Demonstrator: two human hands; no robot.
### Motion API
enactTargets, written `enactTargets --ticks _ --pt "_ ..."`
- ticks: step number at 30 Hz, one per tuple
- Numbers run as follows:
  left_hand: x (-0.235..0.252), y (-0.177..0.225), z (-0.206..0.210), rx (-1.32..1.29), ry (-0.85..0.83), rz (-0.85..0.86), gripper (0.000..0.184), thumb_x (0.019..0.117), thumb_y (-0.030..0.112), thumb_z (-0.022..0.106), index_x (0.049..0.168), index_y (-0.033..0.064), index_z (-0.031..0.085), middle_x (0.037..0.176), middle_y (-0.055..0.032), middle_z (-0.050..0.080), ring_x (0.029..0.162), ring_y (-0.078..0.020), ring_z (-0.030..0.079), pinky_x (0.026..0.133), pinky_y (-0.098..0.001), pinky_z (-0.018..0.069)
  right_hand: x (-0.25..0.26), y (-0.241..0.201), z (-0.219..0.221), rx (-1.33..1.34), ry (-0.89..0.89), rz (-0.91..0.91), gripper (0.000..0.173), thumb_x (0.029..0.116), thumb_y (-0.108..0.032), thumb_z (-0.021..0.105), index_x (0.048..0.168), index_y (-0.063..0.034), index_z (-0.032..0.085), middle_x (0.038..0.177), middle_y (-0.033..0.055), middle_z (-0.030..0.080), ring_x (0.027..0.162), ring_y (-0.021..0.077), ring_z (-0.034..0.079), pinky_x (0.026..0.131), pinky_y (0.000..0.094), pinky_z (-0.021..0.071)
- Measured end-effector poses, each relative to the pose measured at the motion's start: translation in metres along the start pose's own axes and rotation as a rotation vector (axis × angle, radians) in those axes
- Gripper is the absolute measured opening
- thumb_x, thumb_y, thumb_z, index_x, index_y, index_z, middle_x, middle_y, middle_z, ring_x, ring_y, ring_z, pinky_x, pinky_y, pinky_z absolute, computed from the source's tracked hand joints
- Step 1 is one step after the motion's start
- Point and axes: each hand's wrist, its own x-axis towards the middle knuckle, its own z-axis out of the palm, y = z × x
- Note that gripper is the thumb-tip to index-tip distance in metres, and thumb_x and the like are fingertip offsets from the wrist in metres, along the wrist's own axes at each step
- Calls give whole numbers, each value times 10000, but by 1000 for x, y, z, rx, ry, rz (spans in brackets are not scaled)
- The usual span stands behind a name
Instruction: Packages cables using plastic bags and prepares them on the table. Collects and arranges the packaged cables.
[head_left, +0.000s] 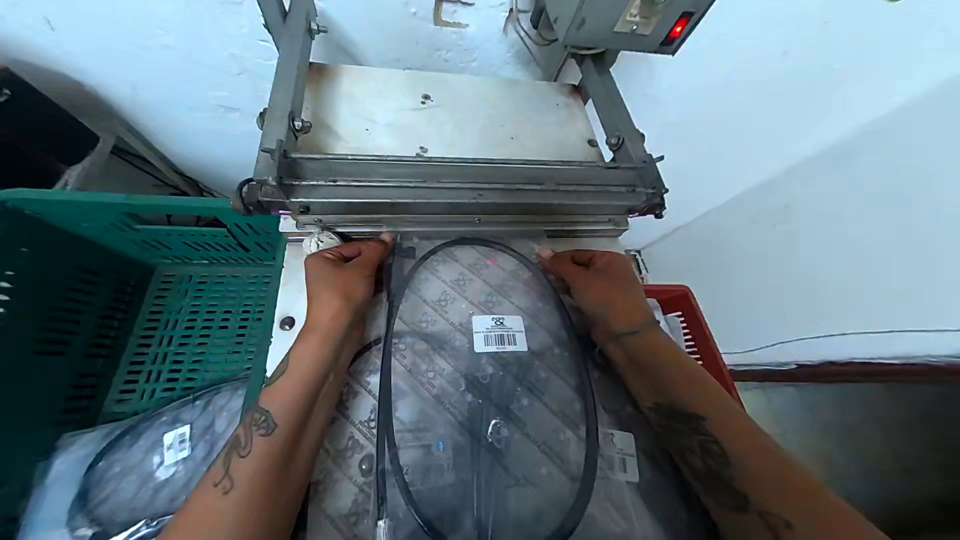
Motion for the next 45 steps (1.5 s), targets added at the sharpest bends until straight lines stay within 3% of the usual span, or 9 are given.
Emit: enactTargets --ticks 10,14,17,23,26,29,34,40,45 --pt "-18 10 0 131 -46 33 314 991 334 685 884 42 729 775 -66 663 676 -139 603 680 -380 527 -10 -11 -14 -171 -9 -30 282 997 -298 676 960 -33 763 858 119 702 774 226 639 750 479 517" --pt "-110 -1 -54 556 -121 485 469 972 516 629 1337 224 679 1282 12 699 1153 -145 670 950 -433 574 -95 8 -49 -454 301 -527 344 980 -340 682 1218 -92 688 1111 111 733 1004 276 706 860 574 557" --pt "-136 -44 -97 850 12 476 1112 816 701 644 1572 -43 307 1591 -368 274 1458 -589 266 1138 -732 274 -162 28 -8 -589 152 -907 556 1005 -446 600 1438 -99 569 1519 216 491 1439 389 435 1169 683 286" --pt "-146 -51 -166 927 -12 135 507 1059 369 516 1243 -96 601 952 -320 670 857 -479 670 770 -689 505 -193 46 41 -751 -424 -1103 259 1017 -339 532 939 -201 735 1168 33 709 1343 298 551 1183 626 298" --pt "-143 -41 -210 548 0 217 401 1040 189 560 1327 -89 528 1084 -110 678 919 -103 667 835 -319 581 -187 49 23 -578 -465 -1027 360 997 -435 607 1099 -105 711 1209 93 690 1347 300 544 1212 576 287" --pt "-137 -17 -214 45 -308 223 588 929 -6 579 1477 111 397 1153 91 703 991 -31 696 878 -223 590 -186 36 24 -12 -509 -739 815 931 -439 726 1457 117 448 1388 194 619 1253 197 635 1094 363 518" --pt "-90 5 -133 -12 -397 71 253 1033 143 482 1097 175 725 839 46 741 669 -38 693 583 -203 595 -208 6 28 110 -239 -543 287 1042 -169 582 944 68 711 655 71 639 554 42 569 538 194 487" --pt "-54 34 -70 -105 -373 -301 319 1067 319 507 972 110 730 722 -6 686 563 -31 623 491 -165 517 -148 6 -1 -69 52 -447 258 982 -286 662 781 -128 695 579 -103 565 488 -56 490 451 136 409" --pt "-25 25 -33 -217 -235 -313 189 1033 277 596 989 105 661 717 37 608 569 -31 567 536 -186 512 -51 -13 -8 -87 52 -143 197 949 -282 741 902 -92 765 714 -5 689 585 76 579 571 300 484"
